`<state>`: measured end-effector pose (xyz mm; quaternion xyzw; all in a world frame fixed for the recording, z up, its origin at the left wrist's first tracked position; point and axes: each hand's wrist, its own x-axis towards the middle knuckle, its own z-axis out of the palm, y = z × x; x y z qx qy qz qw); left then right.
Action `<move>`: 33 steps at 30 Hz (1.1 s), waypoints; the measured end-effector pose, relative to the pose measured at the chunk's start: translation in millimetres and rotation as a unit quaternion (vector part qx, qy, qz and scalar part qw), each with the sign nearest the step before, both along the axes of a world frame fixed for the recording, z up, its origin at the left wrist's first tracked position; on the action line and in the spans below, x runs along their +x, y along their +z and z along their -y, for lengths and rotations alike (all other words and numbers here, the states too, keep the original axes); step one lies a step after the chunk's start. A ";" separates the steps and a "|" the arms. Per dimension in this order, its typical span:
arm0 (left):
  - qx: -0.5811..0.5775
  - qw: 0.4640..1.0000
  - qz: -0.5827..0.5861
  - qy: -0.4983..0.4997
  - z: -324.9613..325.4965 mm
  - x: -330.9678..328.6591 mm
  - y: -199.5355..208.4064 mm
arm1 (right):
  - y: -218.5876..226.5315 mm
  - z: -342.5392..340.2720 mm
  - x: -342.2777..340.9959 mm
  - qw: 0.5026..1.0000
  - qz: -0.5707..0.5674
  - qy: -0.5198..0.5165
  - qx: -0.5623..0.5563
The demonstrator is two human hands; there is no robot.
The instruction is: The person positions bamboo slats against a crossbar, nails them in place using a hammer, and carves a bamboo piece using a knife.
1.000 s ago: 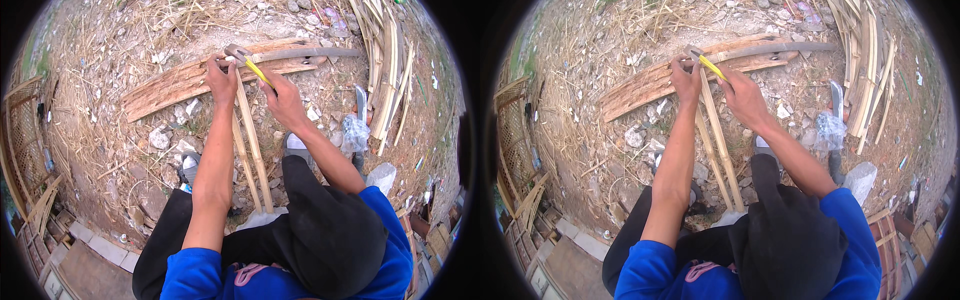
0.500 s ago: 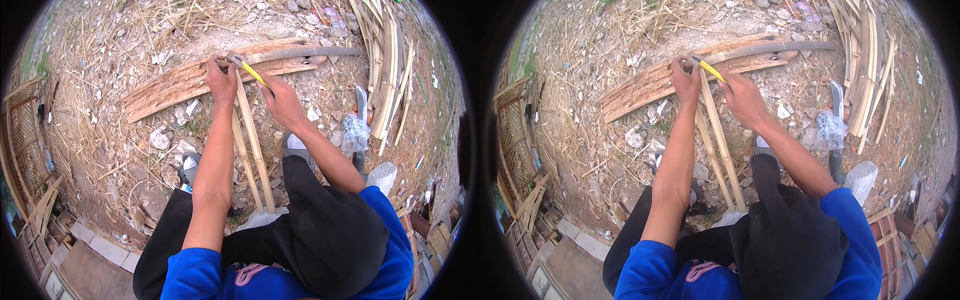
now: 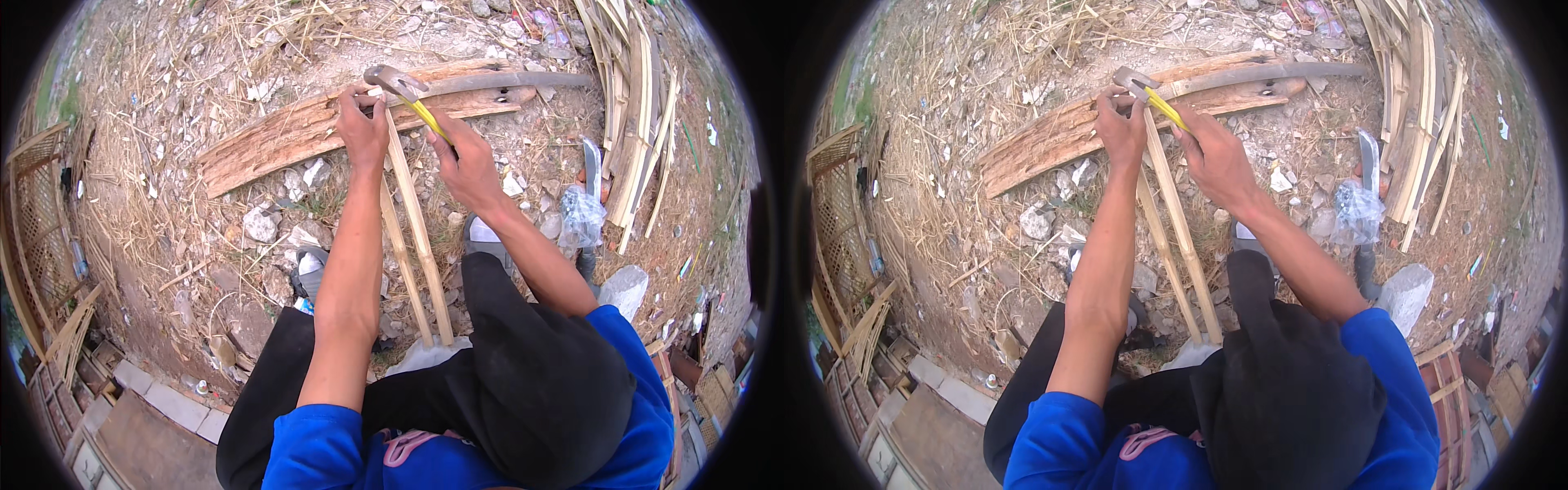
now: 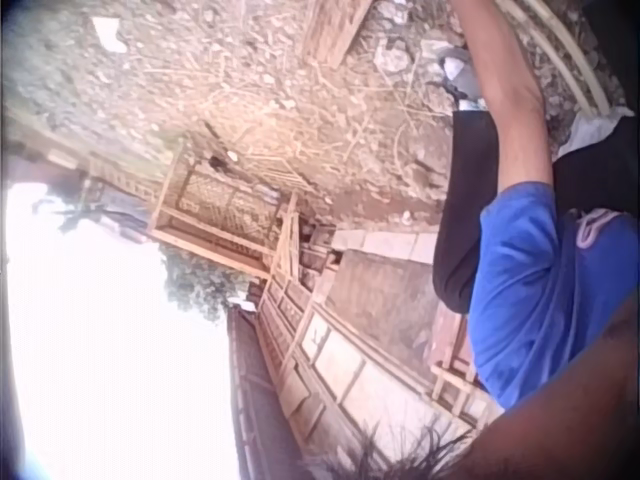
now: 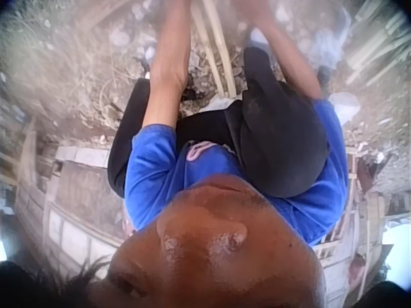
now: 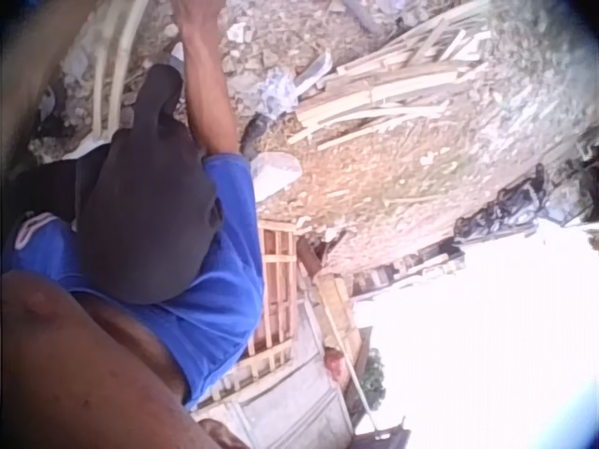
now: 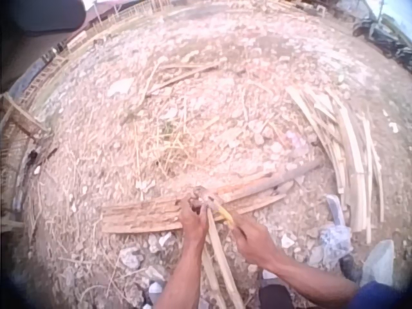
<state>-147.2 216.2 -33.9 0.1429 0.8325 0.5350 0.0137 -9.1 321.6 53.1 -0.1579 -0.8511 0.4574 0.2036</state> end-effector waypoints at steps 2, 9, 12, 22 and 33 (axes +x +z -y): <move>-0.007 1.000 -0.007 0.000 0.7 0.4 0.0 | -11.0 0.0 0.2 1.000 -0.005 0.001 0.014; -0.008 1.000 -0.015 0.005 0.8 -0.9 -0.9 | 11.5 -5.8 -5.4 0.971 0.202 -0.055 -0.117; -0.045 0.998 -0.046 0.006 2.1 -1.9 -3.7 | -25.7 -40.7 -17.4 0.970 0.226 -0.053 -0.070; -0.028 0.999 -0.025 0.010 -2.1 1.3 0.4 | -56.4 -114.6 -58.1 0.960 0.271 0.057 0.043; -0.004 1.000 -0.017 0.015 -4.5 5.4 3.1 | -64.0 -121.8 -58.6 0.956 0.284 0.066 0.000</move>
